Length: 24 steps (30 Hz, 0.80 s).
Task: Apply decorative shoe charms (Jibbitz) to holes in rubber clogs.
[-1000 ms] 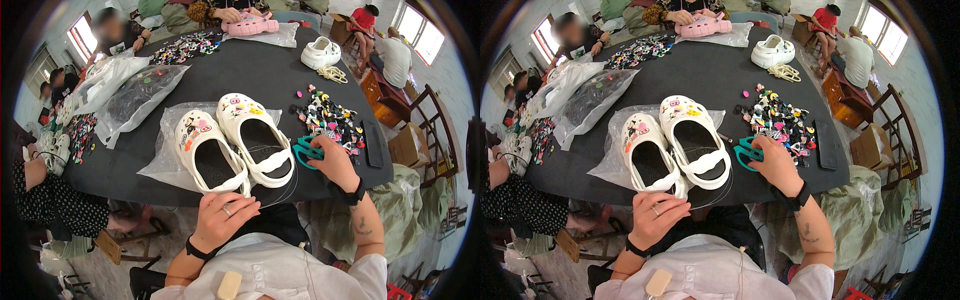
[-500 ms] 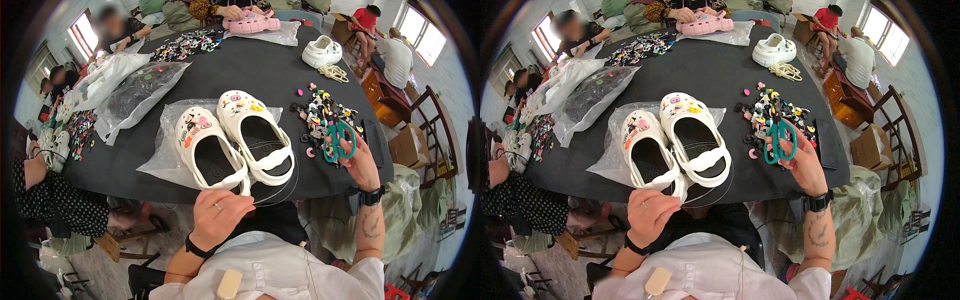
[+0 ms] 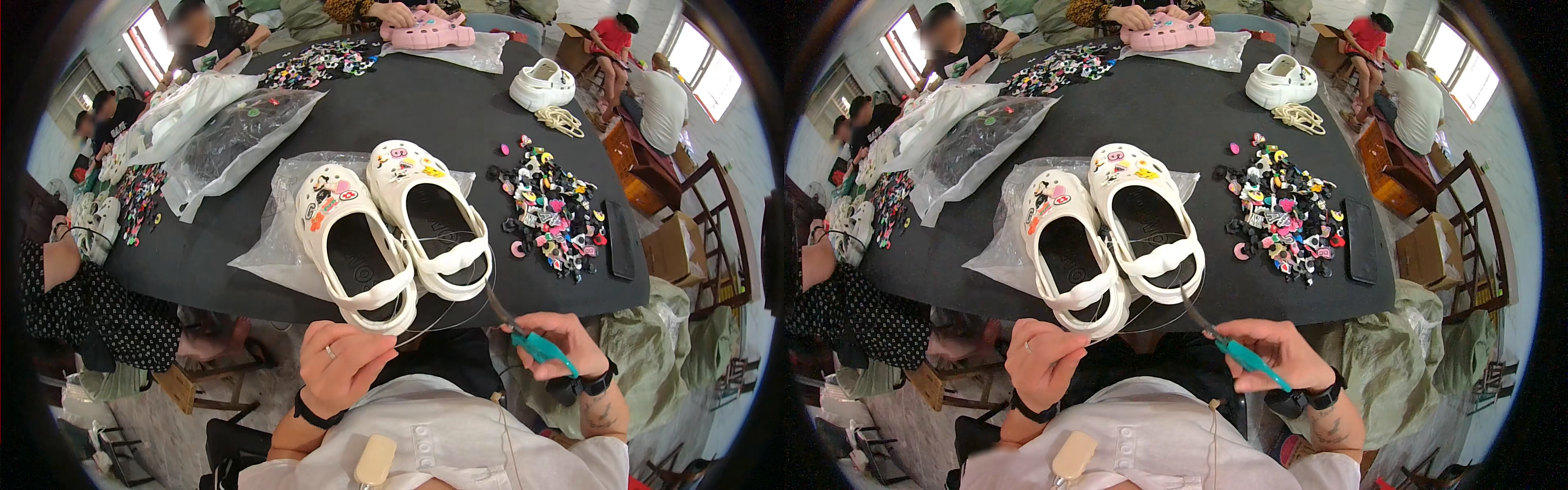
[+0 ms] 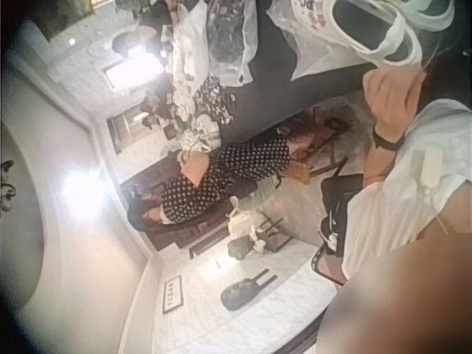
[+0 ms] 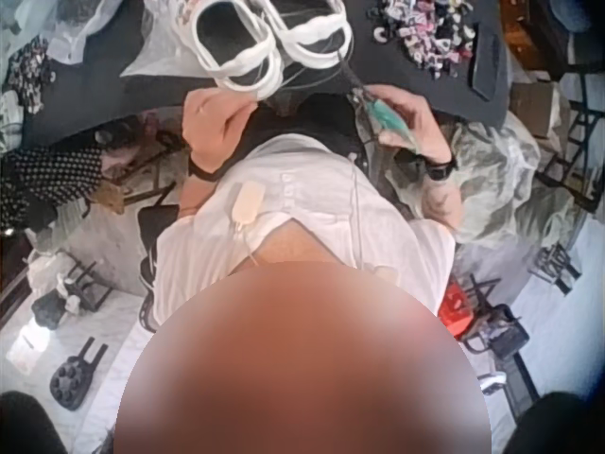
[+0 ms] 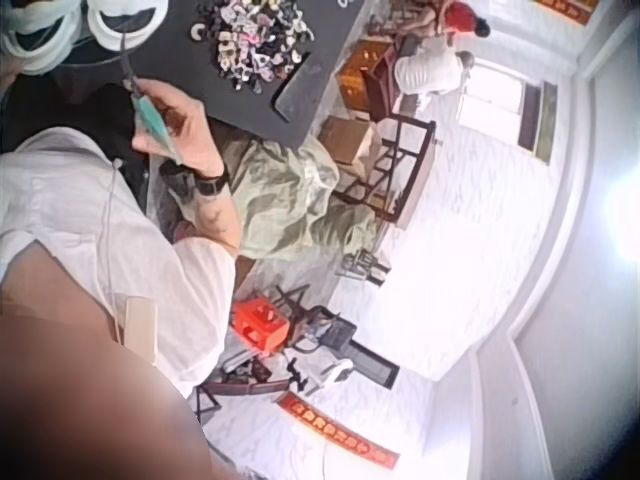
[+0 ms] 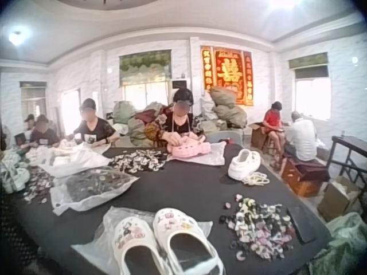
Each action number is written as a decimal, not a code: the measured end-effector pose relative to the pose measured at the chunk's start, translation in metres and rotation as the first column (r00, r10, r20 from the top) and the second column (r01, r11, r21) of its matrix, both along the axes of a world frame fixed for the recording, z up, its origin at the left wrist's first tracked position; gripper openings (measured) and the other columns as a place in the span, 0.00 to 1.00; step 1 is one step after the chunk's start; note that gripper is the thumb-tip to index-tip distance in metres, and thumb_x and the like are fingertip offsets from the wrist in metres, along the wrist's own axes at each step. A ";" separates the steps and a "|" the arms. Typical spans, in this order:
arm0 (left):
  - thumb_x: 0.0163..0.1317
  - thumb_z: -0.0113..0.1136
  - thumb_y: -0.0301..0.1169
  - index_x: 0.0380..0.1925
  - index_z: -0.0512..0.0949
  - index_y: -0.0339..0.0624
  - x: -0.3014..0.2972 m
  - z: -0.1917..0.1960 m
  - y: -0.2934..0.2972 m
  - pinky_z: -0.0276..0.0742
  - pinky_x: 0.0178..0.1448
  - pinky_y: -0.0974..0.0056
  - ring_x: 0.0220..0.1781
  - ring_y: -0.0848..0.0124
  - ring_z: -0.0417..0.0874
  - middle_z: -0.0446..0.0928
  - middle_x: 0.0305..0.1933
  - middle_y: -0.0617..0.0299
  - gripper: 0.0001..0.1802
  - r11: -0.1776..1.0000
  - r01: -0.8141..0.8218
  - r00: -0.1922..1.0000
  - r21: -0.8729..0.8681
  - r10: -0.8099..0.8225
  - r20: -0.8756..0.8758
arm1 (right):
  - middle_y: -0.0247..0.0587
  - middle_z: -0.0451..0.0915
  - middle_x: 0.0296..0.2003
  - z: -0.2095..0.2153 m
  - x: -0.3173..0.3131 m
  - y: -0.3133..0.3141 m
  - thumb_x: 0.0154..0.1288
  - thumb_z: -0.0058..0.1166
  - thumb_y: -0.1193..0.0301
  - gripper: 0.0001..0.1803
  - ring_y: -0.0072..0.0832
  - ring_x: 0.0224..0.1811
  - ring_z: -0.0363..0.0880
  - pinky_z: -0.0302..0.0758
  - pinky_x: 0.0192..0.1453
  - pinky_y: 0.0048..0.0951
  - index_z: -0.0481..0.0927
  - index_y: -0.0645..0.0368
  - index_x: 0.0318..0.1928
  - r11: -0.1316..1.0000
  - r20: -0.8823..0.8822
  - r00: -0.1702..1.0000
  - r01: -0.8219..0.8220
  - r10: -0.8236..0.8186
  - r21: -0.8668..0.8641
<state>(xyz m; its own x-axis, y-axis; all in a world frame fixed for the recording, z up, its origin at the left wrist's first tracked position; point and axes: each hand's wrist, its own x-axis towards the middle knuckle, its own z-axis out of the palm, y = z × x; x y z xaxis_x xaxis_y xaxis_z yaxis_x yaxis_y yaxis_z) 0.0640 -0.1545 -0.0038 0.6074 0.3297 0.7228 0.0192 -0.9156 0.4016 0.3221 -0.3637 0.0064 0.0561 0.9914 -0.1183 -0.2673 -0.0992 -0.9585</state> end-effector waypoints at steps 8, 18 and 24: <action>0.43 0.76 0.29 0.37 0.86 0.47 -0.005 -0.001 -0.002 0.71 0.39 0.64 0.34 0.69 0.79 0.84 0.35 0.70 0.17 1.000 0.017 1.000 0.019 -0.017 -0.010 | 0.33 0.74 0.36 -0.018 -0.013 0.002 0.43 0.79 0.55 0.56 0.18 0.37 0.70 0.69 0.39 0.21 0.64 0.67 0.69 0.990 -0.172 0.977 -0.138 0.130 -0.037; 0.46 0.73 0.27 0.35 0.85 0.45 -0.006 0.003 -0.009 0.70 0.38 0.62 0.32 0.67 0.79 0.83 0.31 0.67 0.13 0.999 0.045 0.998 0.019 -0.044 -0.035 | 0.32 0.76 0.33 -0.027 -0.020 0.009 0.49 0.75 0.55 0.48 0.17 0.34 0.72 0.68 0.33 0.20 0.69 0.65 0.67 0.993 -0.201 0.974 -0.110 0.102 -0.033; 0.45 0.74 0.27 0.35 0.85 0.44 -0.011 -0.001 -0.007 0.70 0.37 0.63 0.32 0.67 0.79 0.83 0.30 0.66 0.14 1.000 0.027 0.999 0.003 -0.027 -0.022 | 0.31 0.77 0.30 -0.029 -0.022 0.012 0.55 0.73 0.61 0.39 0.15 0.29 0.71 0.67 0.30 0.19 0.73 0.61 0.65 0.996 -0.139 0.989 -0.059 0.050 -0.061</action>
<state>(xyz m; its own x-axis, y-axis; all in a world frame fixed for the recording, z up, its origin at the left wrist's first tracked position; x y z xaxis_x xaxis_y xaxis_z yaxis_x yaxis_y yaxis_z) 0.0533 -0.1612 -0.0043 0.6317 0.3107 0.7102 0.0031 -0.9172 0.3985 0.3000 -0.3521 -0.0221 -0.0195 0.9825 -0.1855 -0.3882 -0.1784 -0.9041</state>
